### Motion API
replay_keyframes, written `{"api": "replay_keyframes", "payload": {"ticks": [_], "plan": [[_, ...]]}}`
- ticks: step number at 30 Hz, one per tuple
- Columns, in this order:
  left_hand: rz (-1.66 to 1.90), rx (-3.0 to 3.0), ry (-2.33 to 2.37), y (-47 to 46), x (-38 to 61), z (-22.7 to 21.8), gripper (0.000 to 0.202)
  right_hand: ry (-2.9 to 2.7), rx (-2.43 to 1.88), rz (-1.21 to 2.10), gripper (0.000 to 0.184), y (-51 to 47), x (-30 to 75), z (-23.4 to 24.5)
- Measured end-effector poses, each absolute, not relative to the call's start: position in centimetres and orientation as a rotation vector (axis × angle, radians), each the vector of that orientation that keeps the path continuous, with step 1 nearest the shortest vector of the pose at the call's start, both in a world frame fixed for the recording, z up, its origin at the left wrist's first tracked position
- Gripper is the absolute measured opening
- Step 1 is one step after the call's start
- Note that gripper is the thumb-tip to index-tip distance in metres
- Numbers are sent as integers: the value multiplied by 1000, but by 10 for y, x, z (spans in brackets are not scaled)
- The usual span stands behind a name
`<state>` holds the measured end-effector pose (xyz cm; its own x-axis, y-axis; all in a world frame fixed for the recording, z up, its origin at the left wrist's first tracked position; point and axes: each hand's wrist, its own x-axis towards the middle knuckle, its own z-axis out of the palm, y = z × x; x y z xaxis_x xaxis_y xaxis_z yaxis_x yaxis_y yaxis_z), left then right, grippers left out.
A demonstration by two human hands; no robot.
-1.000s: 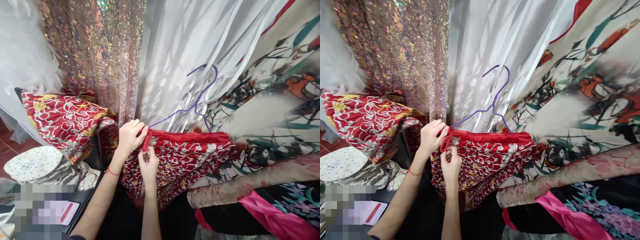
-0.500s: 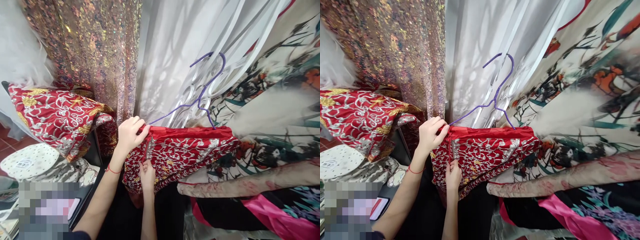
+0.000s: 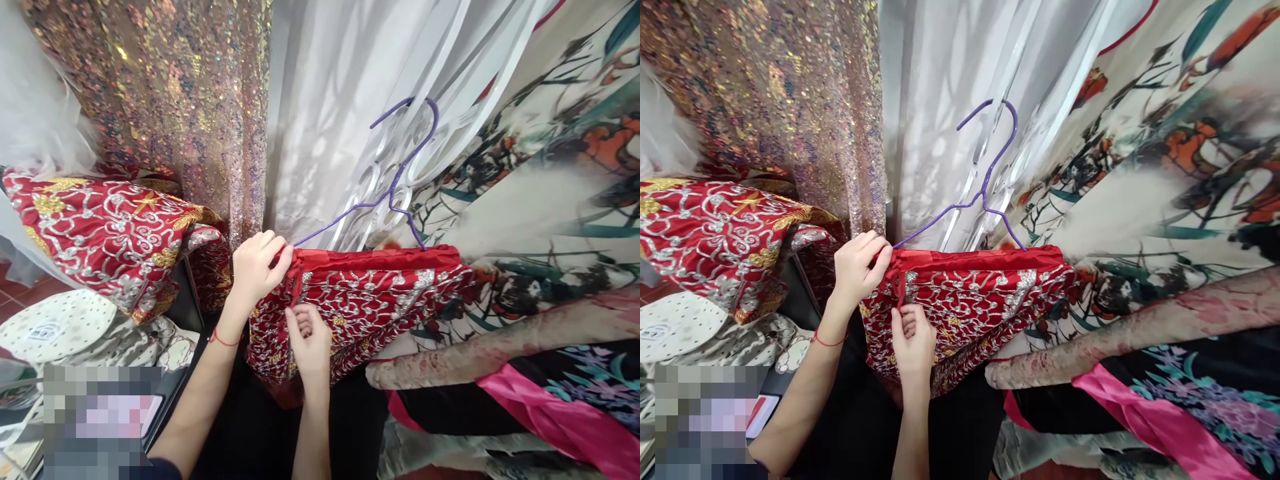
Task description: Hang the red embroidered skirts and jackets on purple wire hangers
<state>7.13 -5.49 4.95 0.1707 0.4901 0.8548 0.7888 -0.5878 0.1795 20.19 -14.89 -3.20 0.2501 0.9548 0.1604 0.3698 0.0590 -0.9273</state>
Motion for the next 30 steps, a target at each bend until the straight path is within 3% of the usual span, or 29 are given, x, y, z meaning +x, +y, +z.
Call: {"api": "replay_keyframes", "payload": {"ticks": [3, 7, 20, 30], "plan": [[-1383, -2144, -1207, -54, 71, 51, 35, -1142, -1270, 610, 35, -142, 187, 10], [-1361, -2152, -1229, -57, 70, 52, 39, -1003, -1135, 743, 38, -123, 172, 41], [-1391, -2265, -1235, -55, 68, 51, 40, -1229, -1247, 724, 22, -136, 182, 24], [-1406, -2228, -1195, -57, 68, 51, 46, -1027, -1418, 401, 45, -103, 174, 54]]}}
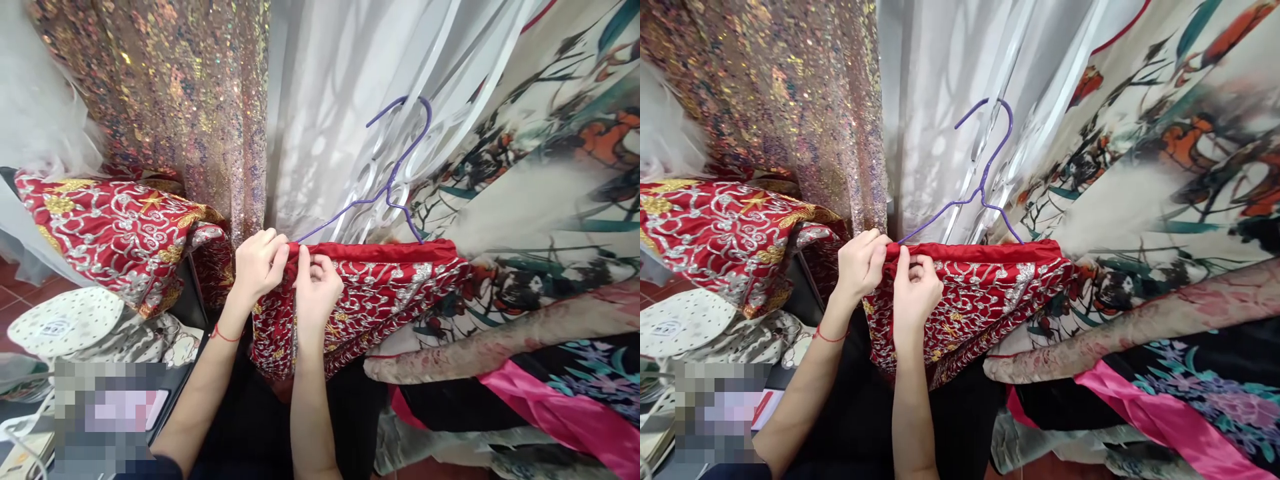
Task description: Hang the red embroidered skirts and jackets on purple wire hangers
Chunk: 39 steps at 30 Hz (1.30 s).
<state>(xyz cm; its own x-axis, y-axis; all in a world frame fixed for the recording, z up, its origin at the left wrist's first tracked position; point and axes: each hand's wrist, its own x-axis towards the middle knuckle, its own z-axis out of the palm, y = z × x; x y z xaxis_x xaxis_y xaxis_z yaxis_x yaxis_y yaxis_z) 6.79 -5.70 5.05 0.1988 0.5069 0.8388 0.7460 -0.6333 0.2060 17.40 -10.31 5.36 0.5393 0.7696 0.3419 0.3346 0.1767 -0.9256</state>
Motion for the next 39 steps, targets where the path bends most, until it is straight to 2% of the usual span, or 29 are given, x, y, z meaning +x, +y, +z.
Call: {"api": "replay_keyframes", "payload": {"ticks": [4, 10, 16, 20, 23, 29, 35, 39], "plan": [[-1385, -2220, -1248, -57, 70, 50, 40, -1072, -1535, 314, 44, -100, 176, 51], [-1459, -2140, -1277, -57, 77, 49, 46, -1111, -1640, 311, 54, -104, 181, 61], [-1456, -2147, -1254, -55, 78, 47, 47, -1004, -1643, 249, 32, -104, 176, 57], [-1424, -2190, -1261, -54, 76, 46, 40, -979, -1539, 277, 21, -105, 172, 39], [-1398, -2194, -1277, -54, 76, 46, 39, -1024, -1540, 254, 19, -106, 176, 30], [-1364, -2176, -1325, -64, 80, 47, 44, -1101, -1697, 213, 28, -116, 190, 21], [-1308, -2204, -1275, -71, 77, 47, 41, -1135, -1679, 322, 17, -145, 198, 8], [-1274, -2296, -1223, -72, 73, 48, 35, -1110, -1711, 339, 17, -157, 202, 5]]}}
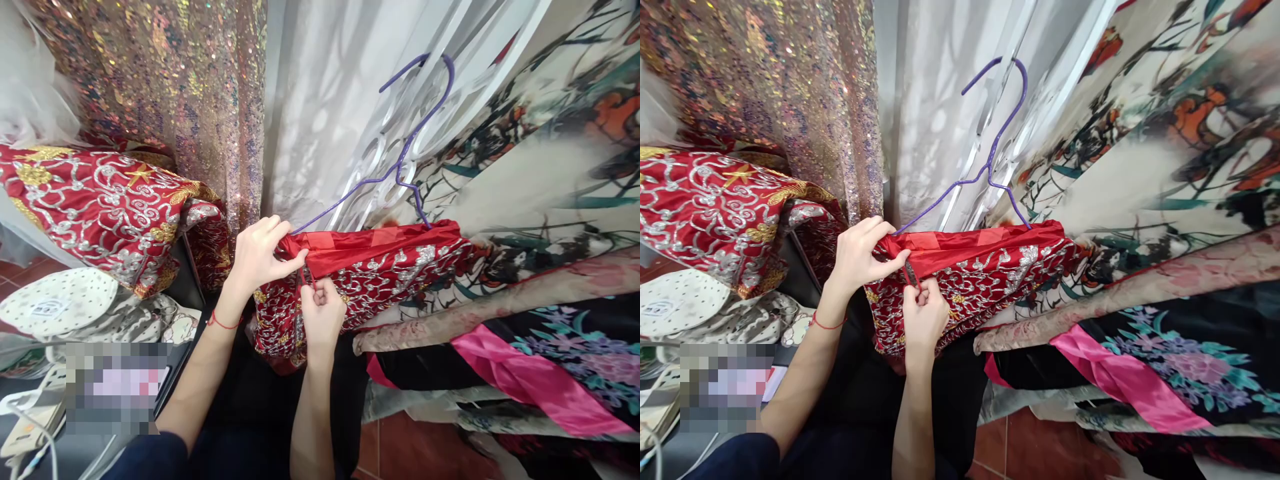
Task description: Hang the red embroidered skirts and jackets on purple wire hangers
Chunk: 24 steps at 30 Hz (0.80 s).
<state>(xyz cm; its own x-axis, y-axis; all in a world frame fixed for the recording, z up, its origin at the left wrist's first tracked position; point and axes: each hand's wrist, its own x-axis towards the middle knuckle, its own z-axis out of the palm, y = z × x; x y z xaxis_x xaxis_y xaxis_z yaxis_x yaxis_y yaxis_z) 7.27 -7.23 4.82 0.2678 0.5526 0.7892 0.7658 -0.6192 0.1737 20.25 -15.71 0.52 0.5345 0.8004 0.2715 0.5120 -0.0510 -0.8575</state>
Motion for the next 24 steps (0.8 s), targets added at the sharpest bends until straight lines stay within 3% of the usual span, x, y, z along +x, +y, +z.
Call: {"api": "replay_keyframes", "payload": {"ticks": [8, 13, 20, 24], "plan": [[-1264, -2308, -1272, -75, 75, 49, 28, -1177, -1775, 395, 24, -154, 228, 12], [-1290, -2304, -1244, -66, 71, 48, 27, -1192, -1827, 424, 29, -167, 256, -7], [-1279, -2396, -1213, -61, 63, 52, 31, -955, -2024, 412, 28, -189, 297, -39], [-1274, -2421, -1220, -65, 59, 54, 28, -801, -2248, 297, 13, -197, 318, -46]]}}
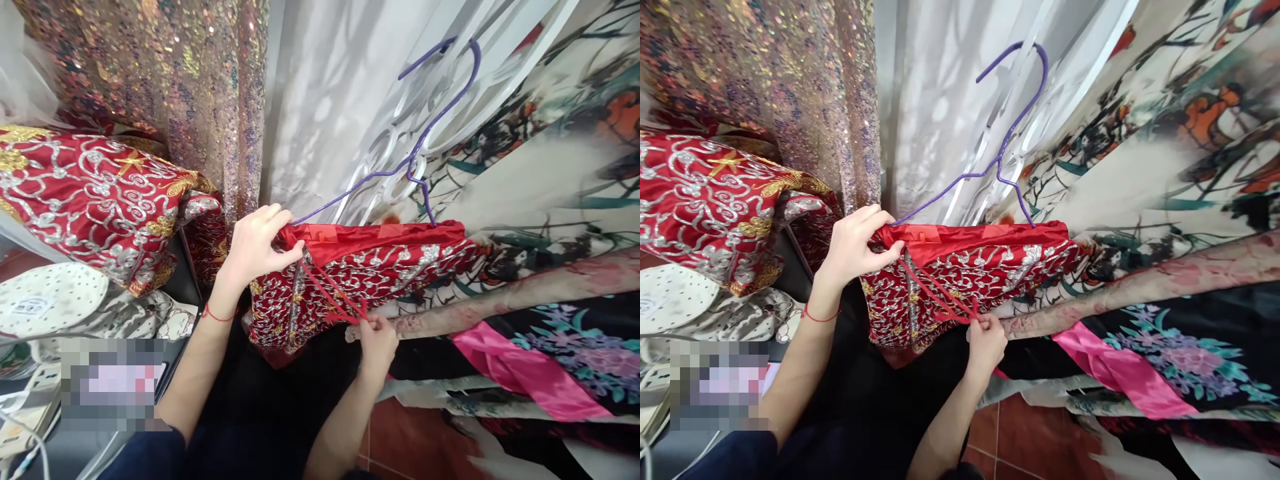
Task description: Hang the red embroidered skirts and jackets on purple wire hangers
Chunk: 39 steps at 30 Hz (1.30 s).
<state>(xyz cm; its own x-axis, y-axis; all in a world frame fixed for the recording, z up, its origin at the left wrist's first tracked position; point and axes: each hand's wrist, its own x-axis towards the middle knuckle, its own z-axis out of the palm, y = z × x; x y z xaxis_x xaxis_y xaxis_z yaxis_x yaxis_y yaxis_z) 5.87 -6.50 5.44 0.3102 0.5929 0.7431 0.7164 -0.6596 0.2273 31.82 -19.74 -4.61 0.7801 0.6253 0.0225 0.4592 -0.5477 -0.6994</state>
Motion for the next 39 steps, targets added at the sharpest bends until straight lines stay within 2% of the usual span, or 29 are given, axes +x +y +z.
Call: {"api": "replay_keyframes", "payload": {"ticks": [2, 8, 13, 17, 19, 23, 26, 30, 39], "plan": [[-1271, -2450, -1201, -65, 57, 55, 25, -842, -2224, 340, 10, -200, 324, -48], [-1214, -2537, -1212, -61, 55, 57, 24, -1463, -1559, 765, 33, -196, 291, -27], [-1152, -2545, -1222, -67, 52, 55, 31, -1383, -1296, 560, 21, -168, 231, 9], [-1210, -2534, -1228, -70, 54, 57, 19, -1241, -1265, 453, 19, -139, 196, 25], [-1257, -2492, -1264, -70, 57, 59, 27, -1214, -1264, 412, 19, -130, 188, 27], [-1290, -2437, -1356, -69, 63, 62, 44, -1219, -1178, 515, 5, -129, 188, 24], [-1300, -2397, -1406, -70, 68, 61, 49, -1149, -1096, 669, 12, -132, 191, 24], [-1352, -2272, -1480, -70, 75, 58, 47, -1053, -1090, 710, 17, -128, 187, 30], [-1469, -2184, -1527, -59, 81, 56, 59, -1122, -1394, 449, 20, -118, 168, 40]]}}
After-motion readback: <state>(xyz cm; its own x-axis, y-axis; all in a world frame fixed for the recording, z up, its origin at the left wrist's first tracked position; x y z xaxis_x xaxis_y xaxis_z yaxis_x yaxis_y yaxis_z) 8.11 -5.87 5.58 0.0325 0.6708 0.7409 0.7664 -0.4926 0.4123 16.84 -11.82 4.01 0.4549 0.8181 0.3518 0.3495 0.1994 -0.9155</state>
